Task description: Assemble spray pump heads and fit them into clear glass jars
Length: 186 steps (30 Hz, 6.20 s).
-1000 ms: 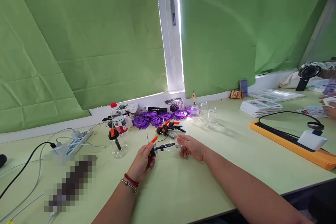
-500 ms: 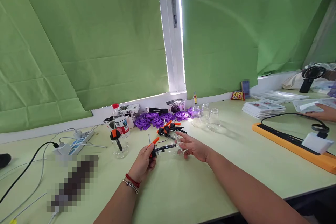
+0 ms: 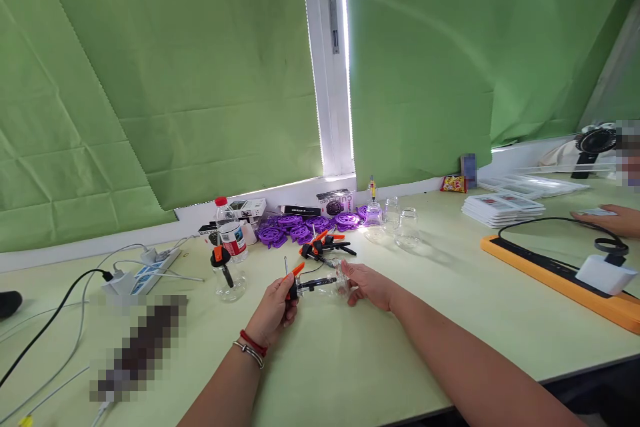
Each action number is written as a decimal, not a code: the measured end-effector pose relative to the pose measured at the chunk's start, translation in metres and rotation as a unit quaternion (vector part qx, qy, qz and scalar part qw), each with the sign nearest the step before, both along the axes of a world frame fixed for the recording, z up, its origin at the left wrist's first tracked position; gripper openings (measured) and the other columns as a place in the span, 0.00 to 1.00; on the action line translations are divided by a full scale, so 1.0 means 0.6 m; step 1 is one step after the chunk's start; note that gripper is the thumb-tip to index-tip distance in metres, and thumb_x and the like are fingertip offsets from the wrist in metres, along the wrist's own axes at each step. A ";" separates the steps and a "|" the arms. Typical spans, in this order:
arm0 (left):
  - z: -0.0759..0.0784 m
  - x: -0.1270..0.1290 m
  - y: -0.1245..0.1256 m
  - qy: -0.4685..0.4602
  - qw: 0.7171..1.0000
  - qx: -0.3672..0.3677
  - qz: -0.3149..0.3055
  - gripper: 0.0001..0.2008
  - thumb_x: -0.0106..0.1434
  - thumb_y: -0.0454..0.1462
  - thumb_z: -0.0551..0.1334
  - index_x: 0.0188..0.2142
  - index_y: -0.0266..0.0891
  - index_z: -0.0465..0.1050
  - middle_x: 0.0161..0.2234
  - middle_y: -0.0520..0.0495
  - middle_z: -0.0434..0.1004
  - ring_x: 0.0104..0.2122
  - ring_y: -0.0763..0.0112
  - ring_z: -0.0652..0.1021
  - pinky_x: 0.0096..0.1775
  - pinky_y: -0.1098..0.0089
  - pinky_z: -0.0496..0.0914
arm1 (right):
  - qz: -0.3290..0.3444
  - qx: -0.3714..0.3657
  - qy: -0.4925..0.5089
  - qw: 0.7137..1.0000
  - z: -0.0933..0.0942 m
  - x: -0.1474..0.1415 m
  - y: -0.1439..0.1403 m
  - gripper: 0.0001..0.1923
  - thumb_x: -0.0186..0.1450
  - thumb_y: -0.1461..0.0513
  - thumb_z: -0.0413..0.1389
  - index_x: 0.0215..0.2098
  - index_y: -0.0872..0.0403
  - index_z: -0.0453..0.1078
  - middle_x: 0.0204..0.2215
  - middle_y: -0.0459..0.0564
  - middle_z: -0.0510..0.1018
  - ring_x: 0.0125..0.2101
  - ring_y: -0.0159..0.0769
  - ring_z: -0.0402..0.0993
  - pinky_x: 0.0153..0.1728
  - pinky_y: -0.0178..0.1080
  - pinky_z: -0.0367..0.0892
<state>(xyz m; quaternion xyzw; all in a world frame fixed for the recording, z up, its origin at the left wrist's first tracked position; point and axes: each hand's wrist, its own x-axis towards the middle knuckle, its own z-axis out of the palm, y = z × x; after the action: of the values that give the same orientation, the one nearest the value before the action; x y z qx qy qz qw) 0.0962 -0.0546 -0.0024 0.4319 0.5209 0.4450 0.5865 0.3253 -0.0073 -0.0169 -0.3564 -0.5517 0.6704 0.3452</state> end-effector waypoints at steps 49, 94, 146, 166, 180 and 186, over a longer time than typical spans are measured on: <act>0.012 -0.006 -0.004 -0.002 0.999 0.035 0.005 0.20 0.55 0.55 0.58 0.28 0.40 0.60 0.19 0.58 0.60 0.13 0.84 0.58 0.15 0.77 0.46 | 0.021 0.023 -0.006 0.999 0.003 0.001 -0.005 0.33 0.56 0.50 0.59 0.56 0.51 0.57 0.35 0.49 0.68 0.25 0.32 0.74 0.21 0.32 0.66; 0.002 -0.007 0.004 -0.012 1.000 0.024 0.003 0.21 0.56 0.56 0.57 0.28 0.41 0.58 0.19 0.58 0.61 0.13 0.83 0.57 0.15 0.77 0.47 | -0.014 0.087 0.008 0.996 -0.001 0.000 -0.006 0.41 0.57 0.49 0.59 0.64 0.42 0.47 0.55 0.54 0.57 0.37 0.32 0.69 0.37 0.39 0.71; -0.002 -0.008 0.003 -0.014 1.000 0.016 -0.007 0.22 0.54 0.56 0.57 0.28 0.40 0.59 0.18 0.58 0.60 0.13 0.83 0.58 0.15 0.77 0.46 | 0.004 0.055 -0.056 0.997 0.004 -0.010 -0.007 0.32 0.59 0.39 0.46 0.45 0.55 0.64 0.30 0.48 0.71 0.20 0.25 0.66 0.15 0.29 0.57; 0.002 -0.009 0.002 0.002 1.000 0.018 -0.002 0.22 0.54 0.57 0.57 0.28 0.40 0.60 0.18 0.58 0.60 0.13 0.83 0.58 0.16 0.77 0.47 | 0.005 0.100 -0.040 0.994 -0.004 0.003 -0.003 0.40 0.55 0.52 0.62 0.62 0.42 0.51 0.50 0.52 0.62 0.33 0.30 0.70 0.31 0.34 0.68; 0.003 -0.006 0.001 -0.006 1.000 0.018 -0.010 0.22 0.55 0.56 0.57 0.29 0.40 0.59 0.18 0.58 0.60 0.13 0.83 0.58 0.16 0.77 0.47 | 0.026 0.050 -0.021 0.998 -0.002 -0.006 -0.002 0.31 0.60 0.43 0.50 0.55 0.50 0.61 0.33 0.49 0.70 0.23 0.27 0.70 0.18 0.29 0.62; 0.002 -0.009 0.003 -0.017 1.000 0.018 0.002 0.21 0.55 0.56 0.57 0.28 0.40 0.58 0.19 0.58 0.61 0.13 0.83 0.58 0.16 0.77 0.47 | 0.013 0.068 0.023 0.997 -0.002 0.001 -0.007 0.44 0.57 0.51 0.60 0.65 0.41 0.42 0.59 0.56 0.54 0.39 0.33 0.71 0.36 0.39 0.71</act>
<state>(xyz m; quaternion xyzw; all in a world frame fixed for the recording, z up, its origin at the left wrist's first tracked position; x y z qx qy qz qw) 0.0907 -0.0528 -0.0011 0.4335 0.5036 0.4631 0.5865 0.3261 -0.0113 -0.0181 -0.3096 -0.5921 0.6440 0.3727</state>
